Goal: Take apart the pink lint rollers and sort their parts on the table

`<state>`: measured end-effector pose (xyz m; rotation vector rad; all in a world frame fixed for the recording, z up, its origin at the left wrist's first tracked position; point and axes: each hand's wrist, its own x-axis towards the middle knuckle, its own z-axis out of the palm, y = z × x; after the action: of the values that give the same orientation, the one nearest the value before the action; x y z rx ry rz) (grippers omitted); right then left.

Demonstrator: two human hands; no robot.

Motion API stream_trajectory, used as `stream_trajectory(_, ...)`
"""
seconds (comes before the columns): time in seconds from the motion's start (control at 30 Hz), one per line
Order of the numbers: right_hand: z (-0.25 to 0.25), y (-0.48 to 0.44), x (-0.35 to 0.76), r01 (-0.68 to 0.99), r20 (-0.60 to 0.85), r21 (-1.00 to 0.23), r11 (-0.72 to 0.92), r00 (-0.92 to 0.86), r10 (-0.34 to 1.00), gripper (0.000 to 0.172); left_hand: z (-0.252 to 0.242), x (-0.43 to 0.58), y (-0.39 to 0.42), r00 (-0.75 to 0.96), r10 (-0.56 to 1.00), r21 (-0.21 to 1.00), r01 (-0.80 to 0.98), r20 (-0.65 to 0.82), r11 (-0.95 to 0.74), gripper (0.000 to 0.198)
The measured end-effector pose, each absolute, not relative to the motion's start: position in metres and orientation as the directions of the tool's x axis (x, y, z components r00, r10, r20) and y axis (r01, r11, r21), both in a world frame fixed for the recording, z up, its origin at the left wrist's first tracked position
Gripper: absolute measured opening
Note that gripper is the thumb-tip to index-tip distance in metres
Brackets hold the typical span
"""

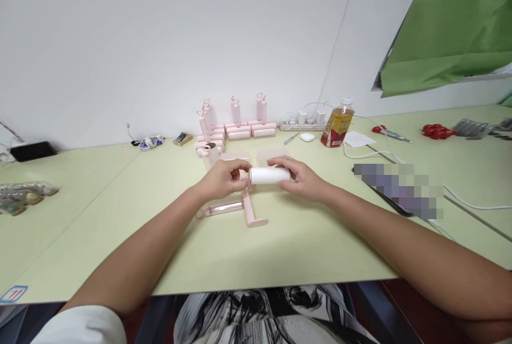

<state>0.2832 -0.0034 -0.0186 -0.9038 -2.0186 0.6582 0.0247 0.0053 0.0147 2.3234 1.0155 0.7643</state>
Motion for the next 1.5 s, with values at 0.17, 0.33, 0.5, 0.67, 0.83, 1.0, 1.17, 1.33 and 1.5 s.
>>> stream_trajectory(0.17,-0.016,0.003,0.286,0.091,0.271,-0.944,0.316,-0.329,0.904,0.044,0.007,0.02,0.016,0.445,0.845,0.753,0.435,0.298,-0.494,0.031)
stream_trajectory(0.33,-0.01,0.0,0.285,-0.015,0.198,-0.979,0.204,-0.311,0.93,0.035,0.001,0.02,0.021,0.42,0.876,0.894,0.26,0.236,-0.365,0.037)
stream_trajectory(0.5,-0.008,-0.004,0.281,-0.034,0.174,-0.985,0.172,-0.301,0.937,0.033,0.0,0.023,0.018,0.415,0.871,0.888,0.247,0.264,-0.387,0.038)
stream_trajectory(0.67,-0.012,-0.005,0.273,-0.167,0.105,-0.984,0.061,-0.265,0.959,0.027,-0.003,0.031,0.015,0.284,0.884,0.81,0.366,0.371,-0.458,0.026)
stream_trajectory(0.83,-0.019,-0.004,0.267,-0.269,0.006,-0.961,-0.062,-0.244,0.97,0.037,-0.005,0.038,0.015,0.214,0.93,0.884,0.302,0.3,-0.355,0.022)
stream_trajectory(1.0,-0.023,-0.002,0.265,-0.26,-0.019,-0.963,-0.075,-0.214,0.977,0.034,0.0,0.044,0.01,0.148,0.97,0.961,0.173,0.19,-0.215,0.02)
stream_trajectory(1.17,-0.022,-0.001,0.266,-0.308,-0.011,-0.948,-0.08,-0.22,0.976,0.038,-0.002,0.047,0.009,0.166,0.967,0.966,0.14,0.194,-0.218,0.027)
stream_trajectory(1.33,-0.023,0.001,0.265,-0.307,0.043,-0.952,-0.009,-0.16,0.986,0.026,0.001,0.049,0.008,0.113,0.985,0.988,0.062,0.134,-0.142,0.032)
stream_trajectory(1.5,-0.024,0.0,0.263,-0.182,0.095,-0.981,0.065,-0.164,0.982,0.036,0.003,0.058,0.005,0.149,0.985,0.996,0.008,0.087,-0.089,0.037)
